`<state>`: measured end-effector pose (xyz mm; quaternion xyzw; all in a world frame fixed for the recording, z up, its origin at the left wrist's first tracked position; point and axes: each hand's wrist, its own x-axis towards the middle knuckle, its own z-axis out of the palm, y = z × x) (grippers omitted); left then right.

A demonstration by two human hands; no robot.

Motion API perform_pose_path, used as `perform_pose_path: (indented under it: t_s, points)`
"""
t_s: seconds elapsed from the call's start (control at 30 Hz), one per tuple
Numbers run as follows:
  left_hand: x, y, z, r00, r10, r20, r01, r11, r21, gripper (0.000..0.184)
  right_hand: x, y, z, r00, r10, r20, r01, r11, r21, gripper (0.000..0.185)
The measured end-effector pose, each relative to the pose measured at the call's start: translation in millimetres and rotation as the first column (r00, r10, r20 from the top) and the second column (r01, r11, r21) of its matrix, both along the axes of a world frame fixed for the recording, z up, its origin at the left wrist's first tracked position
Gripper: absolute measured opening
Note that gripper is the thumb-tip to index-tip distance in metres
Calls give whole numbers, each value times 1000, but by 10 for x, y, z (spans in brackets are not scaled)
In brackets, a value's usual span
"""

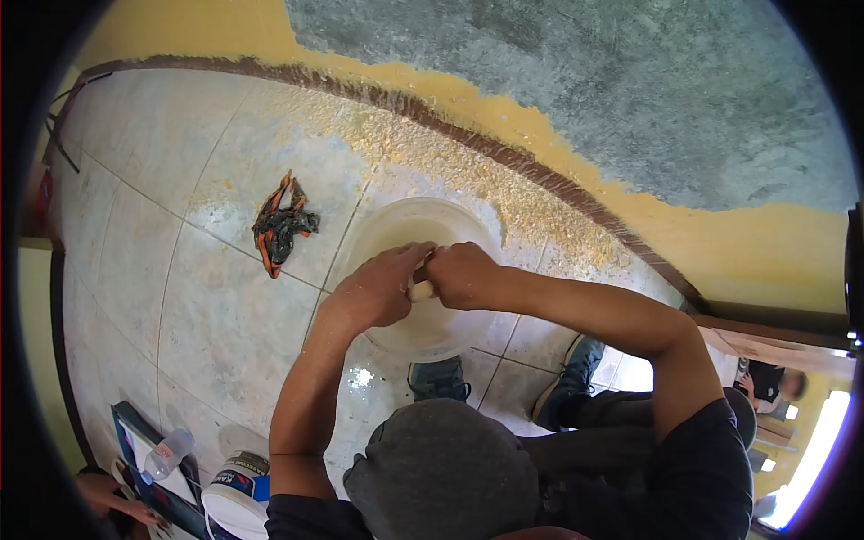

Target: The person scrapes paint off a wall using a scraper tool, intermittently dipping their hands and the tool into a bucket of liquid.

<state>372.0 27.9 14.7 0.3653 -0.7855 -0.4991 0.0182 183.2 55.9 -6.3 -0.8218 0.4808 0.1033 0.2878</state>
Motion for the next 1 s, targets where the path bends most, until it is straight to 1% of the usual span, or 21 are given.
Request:
perform_pose_path:
  t_s: [0.03,0.1,0.13,0.17,0.2,0.23,0.3,0.33,0.4,0.43,0.5,0.53,0.6,0.63,0.7,0.73,0.8,0.83,0.9,0.93,1.0]
  points:
    - [1,22,-53,1000,-7,-6,7,1000,1,68,-50,-18,168,995,-56,88,54,998,28,14]
    - [-6,100,-199,990,125,-61,-137,954,-266,61,-167,-58,462,978,-119,170,110,992,62,12]
    - [-37,85,-168,991,120,-66,-133,956,-262,61,-241,-74,591,913,-214,348,188,976,109,12]
    - [-75,67,-103,996,52,73,-37,980,-196,57,-284,-91,716,804,-304,511,253,953,169,12]
    - [-99,44,-67,978,-28,206,53,991,-120,52,-300,-116,854,803,-311,508,260,951,170,12]
    - [-98,36,-82,978,-36,205,61,991,-119,52,-303,-143,991,776,-360,518,290,933,215,10]
    - [-118,39,-164,964,-113,241,172,956,-239,39,-297,-161,1194,741,-422,522,336,906,257,11]
    - [-120,36,-235,964,-124,236,182,952,-244,39,-300,-180,1276,747,-454,485,337,888,313,11]
    - [-118,63,-406,986,-29,166,88,928,-363,23,-329,-198,1378,747,-493,445,352,862,364,12]
    - [-129,97,-459,985,-42,169,102,926,-364,23,-331,-193,1401,764,-476,436,345,872,348,12]
    - [-152,130,-479,992,72,108,-31,941,-337,28,-387,-140,1412,769,-464,440,343,880,328,12]
    - [-173,122,-443,991,62,119,-17,939,-343,28,-423,-91,1399,770,-404,494,313,914,259,13]
    - [-227,104,-326,977,-4,215,98,898,-429,12,-506,-15,1423,786,-254,563,248,965,89,13]
    - [-251,97,-326,974,-5,226,105,895,-434,12,-565,14,1475,779,-252,574,250,965,85,13]
    - [-323,48,-405,992,-97,83,126,831,-541,11,-691,18,1604,769,-88,633,175,982,-76,14]
    - [-342,44,-428,992,-87,95,125,829,-545,11,-720,18,1597,762,-76,643,167,983,-81,14]
    - [-402,-18,-364,986,-128,108,160,907,-391,11,-758,-20,1558,724,-69,686,219,966,-134,13]
    - [-440,-70,-278,987,-106,121,146,903,-403,11,-762,-90,1542,717,-44,695,201,968,-147,13]
    - [-509,-124,-68,878,-287,382,415,854,-312,13,-710,-226,1480,685,20,728,183,963,-198,12]
    - [-506,-127,19,876,-268,402,406,859,-312,13,-659,-282,1445,629,-36,776,241,959,-151,12]
    - [-488,-128,144,797,-396,456,541,804,-246,21,-570,-395,1398,590,-33,807,267,951,-156,12]
